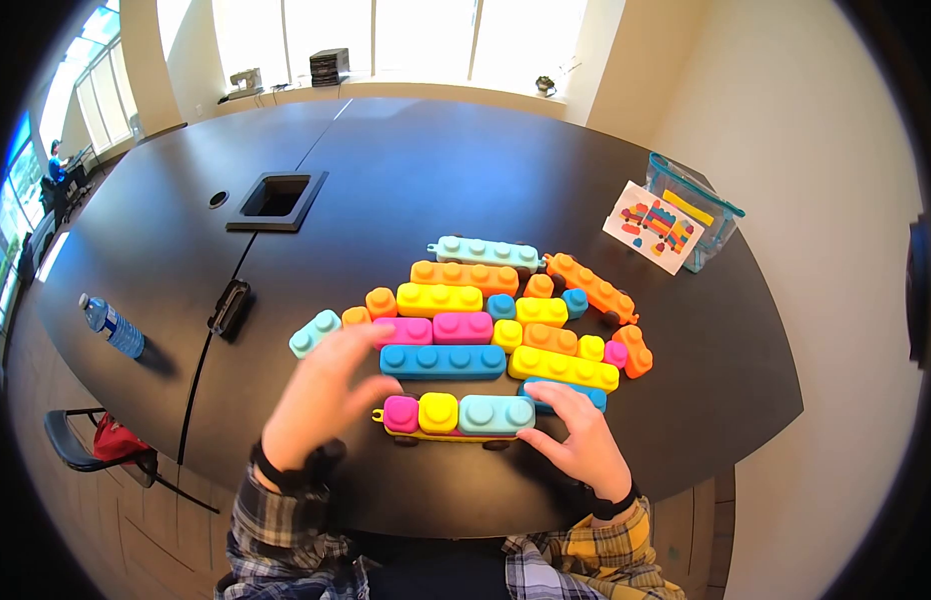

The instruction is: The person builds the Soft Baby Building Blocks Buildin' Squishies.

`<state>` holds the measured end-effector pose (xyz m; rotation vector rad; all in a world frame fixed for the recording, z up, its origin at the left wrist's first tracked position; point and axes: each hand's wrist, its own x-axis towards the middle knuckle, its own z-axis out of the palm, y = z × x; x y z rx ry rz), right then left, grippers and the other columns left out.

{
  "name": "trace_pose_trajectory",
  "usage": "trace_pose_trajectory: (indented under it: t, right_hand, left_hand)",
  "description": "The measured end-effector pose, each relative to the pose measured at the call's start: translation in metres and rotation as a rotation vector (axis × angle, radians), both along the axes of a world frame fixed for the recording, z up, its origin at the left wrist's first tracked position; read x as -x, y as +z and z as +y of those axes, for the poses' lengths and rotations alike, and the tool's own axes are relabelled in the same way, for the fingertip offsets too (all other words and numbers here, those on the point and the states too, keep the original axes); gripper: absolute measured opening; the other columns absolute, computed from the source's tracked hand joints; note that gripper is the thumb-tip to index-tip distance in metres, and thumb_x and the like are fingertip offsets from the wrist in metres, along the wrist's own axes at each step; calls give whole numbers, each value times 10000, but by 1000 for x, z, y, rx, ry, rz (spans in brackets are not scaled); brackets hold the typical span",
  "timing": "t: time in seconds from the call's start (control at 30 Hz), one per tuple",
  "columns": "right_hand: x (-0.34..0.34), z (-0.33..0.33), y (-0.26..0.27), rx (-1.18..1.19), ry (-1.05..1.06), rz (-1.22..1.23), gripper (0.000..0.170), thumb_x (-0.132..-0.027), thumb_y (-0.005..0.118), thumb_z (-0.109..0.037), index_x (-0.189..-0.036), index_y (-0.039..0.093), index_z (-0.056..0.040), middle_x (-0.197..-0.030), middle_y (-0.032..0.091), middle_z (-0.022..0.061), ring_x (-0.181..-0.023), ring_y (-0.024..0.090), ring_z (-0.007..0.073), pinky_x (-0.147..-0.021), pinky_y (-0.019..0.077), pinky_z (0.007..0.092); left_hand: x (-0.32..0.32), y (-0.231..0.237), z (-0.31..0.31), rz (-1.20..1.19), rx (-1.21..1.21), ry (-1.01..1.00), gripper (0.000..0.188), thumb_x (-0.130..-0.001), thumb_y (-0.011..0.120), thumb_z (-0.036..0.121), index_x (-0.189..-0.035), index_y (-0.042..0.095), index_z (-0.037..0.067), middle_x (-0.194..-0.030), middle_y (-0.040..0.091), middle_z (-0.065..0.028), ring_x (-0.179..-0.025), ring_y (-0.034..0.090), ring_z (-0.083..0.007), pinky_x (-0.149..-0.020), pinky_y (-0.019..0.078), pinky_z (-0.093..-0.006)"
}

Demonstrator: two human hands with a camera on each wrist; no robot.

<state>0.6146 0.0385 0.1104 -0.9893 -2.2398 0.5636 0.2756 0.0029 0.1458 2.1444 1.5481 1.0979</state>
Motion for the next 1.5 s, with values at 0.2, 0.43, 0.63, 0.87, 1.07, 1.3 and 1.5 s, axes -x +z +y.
trace_pose_trajectory:
  t: [0.2, 0.43, 0.63, 0.87, 1.07, 1.3, 1.5]
  right_hand:
    - [3, 1, -4, 67, 37, -3, 665, -863, 868, -245, -1447, 601, -74, -1342, 695, 157, -1218, 654, 357, -1058, 498, 443]
    - [4, 1, -10, 96, 51, -15, 665, -866, 858, -212, -1455, 583, -67, -1282, 703, 158, -1142, 665, 369, -1023, 511, 439]
    - [6, 2, -11, 68, 62, -24, 585, -872, 849, -201, -1394, 624, -63, -1261, 709, 155, -1116, 671, 361, -998, 518, 431]
    - [12, 2, -9, 59, 65, -6, 569, -864, 852, -192, -1372, 632, -62, -1164, 716, 143, -1040, 675, 345, -939, 527, 424]
    - [14, 2, -11, 31, 77, 15, 557, -853, 859, -179, -1353, 639, -64, -1085, 703, 125, -965, 670, 332, -882, 531, 423]
    - [16, 2, -11, 55, 76, 11, 552, -853, 861, -183, -1345, 642, -64, -1121, 710, 135, -992, 675, 344, -896, 533, 422]
    - [16, 1, -10, 13, 71, -12, 550, -851, 862, -184, -1341, 645, -56, -1150, 717, 135, -1015, 679, 351, -910, 535, 426]
  left_hand:
    - [71, -61, 63, 353, 27, 176, 586, -804, 886, 230, -1311, 651, 51, -1250, 698, -160, -1188, 638, -393, -1023, 527, -441]
    - [82, -78, 87, 325, 247, 194, 489, -787, 890, 247, -1186, 665, 77, -1124, 726, -106, -1125, 674, -349, -937, 527, -466]
    - [65, -50, 74, 194, -5, 184, 394, -797, 861, 161, -1126, 676, 49, -1080, 727, -143, -1036, 699, -372, -889, 559, -442]
    - [-22, 3, 18, -131, -58, -307, 453, -782, 863, 79, -1190, 669, 41, -1141, 715, -124, -1054, 702, -305, -954, 559, -375]
    - [-45, -10, 8, -99, 101, -338, 487, -816, 844, 101, -1265, 660, 59, -1222, 695, -119, -1096, 696, -330, -955, 574, -393]
    - [-46, -12, 8, -95, 130, -352, 489, -823, 839, 105, -1279, 665, 74, -1226, 693, -105, -1086, 698, -337, -942, 582, -403]
    - [-49, -15, 8, -67, 125, -344, 502, -839, 843, 110, -1306, 661, 80, -1241, 691, -104, -1106, 695, -337, -955, 580, -401]
